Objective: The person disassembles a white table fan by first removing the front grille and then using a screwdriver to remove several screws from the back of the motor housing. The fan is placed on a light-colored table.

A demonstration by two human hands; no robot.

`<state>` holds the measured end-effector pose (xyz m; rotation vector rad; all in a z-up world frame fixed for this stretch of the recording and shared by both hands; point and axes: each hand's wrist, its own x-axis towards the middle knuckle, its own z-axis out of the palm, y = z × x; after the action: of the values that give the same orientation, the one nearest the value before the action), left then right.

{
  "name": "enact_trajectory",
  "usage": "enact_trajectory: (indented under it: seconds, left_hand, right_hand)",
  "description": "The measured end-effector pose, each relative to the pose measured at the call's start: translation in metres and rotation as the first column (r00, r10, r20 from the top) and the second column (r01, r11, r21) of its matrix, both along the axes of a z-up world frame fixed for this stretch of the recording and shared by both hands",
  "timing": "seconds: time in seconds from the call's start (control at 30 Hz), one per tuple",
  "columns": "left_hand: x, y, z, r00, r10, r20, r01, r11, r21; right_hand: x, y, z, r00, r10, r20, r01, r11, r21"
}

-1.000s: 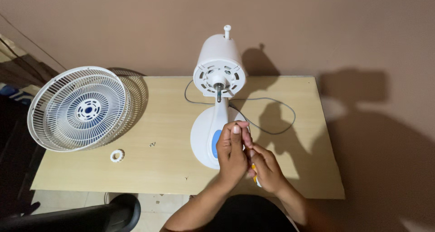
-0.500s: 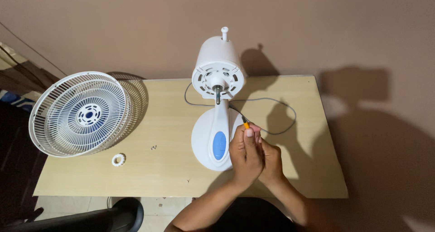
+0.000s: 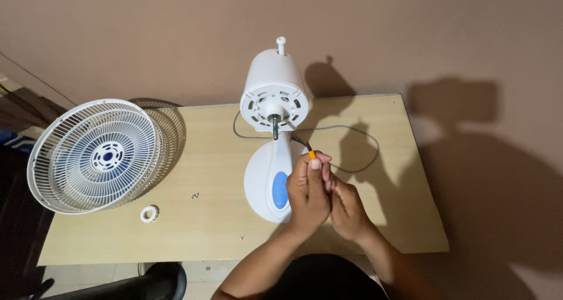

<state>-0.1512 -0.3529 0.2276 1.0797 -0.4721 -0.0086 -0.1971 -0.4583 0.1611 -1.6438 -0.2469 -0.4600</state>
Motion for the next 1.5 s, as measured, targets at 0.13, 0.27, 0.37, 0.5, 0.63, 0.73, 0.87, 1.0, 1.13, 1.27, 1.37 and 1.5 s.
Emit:
enact_trajectory:
  seconds: [0.13, 0.27, 0.37, 0.5, 0.63, 0.73, 0.87, 1.0, 1.13, 1.27, 1.37, 1.5]
  left_hand:
    - [-0.006, -0.006, 0.004, 0.972, 0.193, 0.136, -0.203, 0.977, 0.067]
    - [-0.007, -0.008, 0.01, 0.923, 0.31, 0.229, -0.34, 0.934, 0.106]
    - [-0.007, -0.009, 0.017, 0.899, 0.31, 0.309, -0.368, 0.917, 0.151]
    - [-0.008, -0.006, 0.032, 0.914, 0.238, 0.327, -0.283, 0.954, 0.095]
    - [-0.003, 0.014, 0.052, 0.951, 0.131, 0.279, -0.22, 0.922, 0.319]
    - [-0.001, 0.027, 0.057, 0.966, -0.017, 0.259, -0.099, 0.898, 0.428]
    - [-0.003, 0.041, 0.053, 0.954, -0.169, 0.246, 0.029, 0.874, 0.486]
    - [-0.003, 0.055, 0.058, 0.963, -0.243, 0.114, 0.107, 0.738, 0.666]
    - [-0.003, 0.071, 0.066, 0.946, -0.226, 0.231, -0.016, 0.681, 0.732]
    - [-0.001, 0.082, 0.07, 0.905, -0.278, 0.322, -0.077, 0.638, 0.766]
    - [0.0, 0.09, 0.073, 0.852, -0.352, 0.387, -0.106, 0.609, 0.786]
    - [-0.002, 0.091, 0.076, 0.795, -0.448, 0.409, -0.136, 0.525, 0.84]
  right_hand:
    - [-0.003, 0.016, 0.031, 0.981, -0.191, 0.038, 0.195, 0.962, -0.192]
    - [-0.002, 0.018, 0.028, 0.945, -0.326, -0.007, 0.314, 0.915, -0.254]
    - [-0.001, 0.016, 0.015, 0.946, -0.323, -0.022, 0.316, 0.937, -0.147]
    - [0.001, 0.006, 0.009, 0.951, -0.258, -0.169, 0.235, 0.961, -0.147]
    - [-0.001, -0.006, 0.006, 0.988, -0.078, -0.131, 0.084, 0.996, 0.039]
    - [-0.007, -0.025, 0.006, 0.979, -0.03, -0.2, 0.046, 0.996, 0.076]
    - [-0.013, -0.045, 0.028, 0.988, -0.079, -0.133, 0.07, 0.995, -0.071]
    - [-0.016, -0.057, 0.048, 0.995, -0.017, -0.099, 0.002, 0.989, -0.149]
    - [-0.021, -0.062, 0.056, 0.978, -0.058, -0.2, -0.01, 0.946, -0.324]
    - [-0.021, -0.067, 0.069, 0.961, -0.027, -0.275, -0.123, 0.848, -0.515]
    - [-0.024, -0.064, 0.083, 0.947, 0.045, -0.318, -0.252, 0.718, -0.649]
    - [-0.026, -0.045, 0.089, 0.914, 0.057, -0.402, -0.352, 0.605, -0.714]
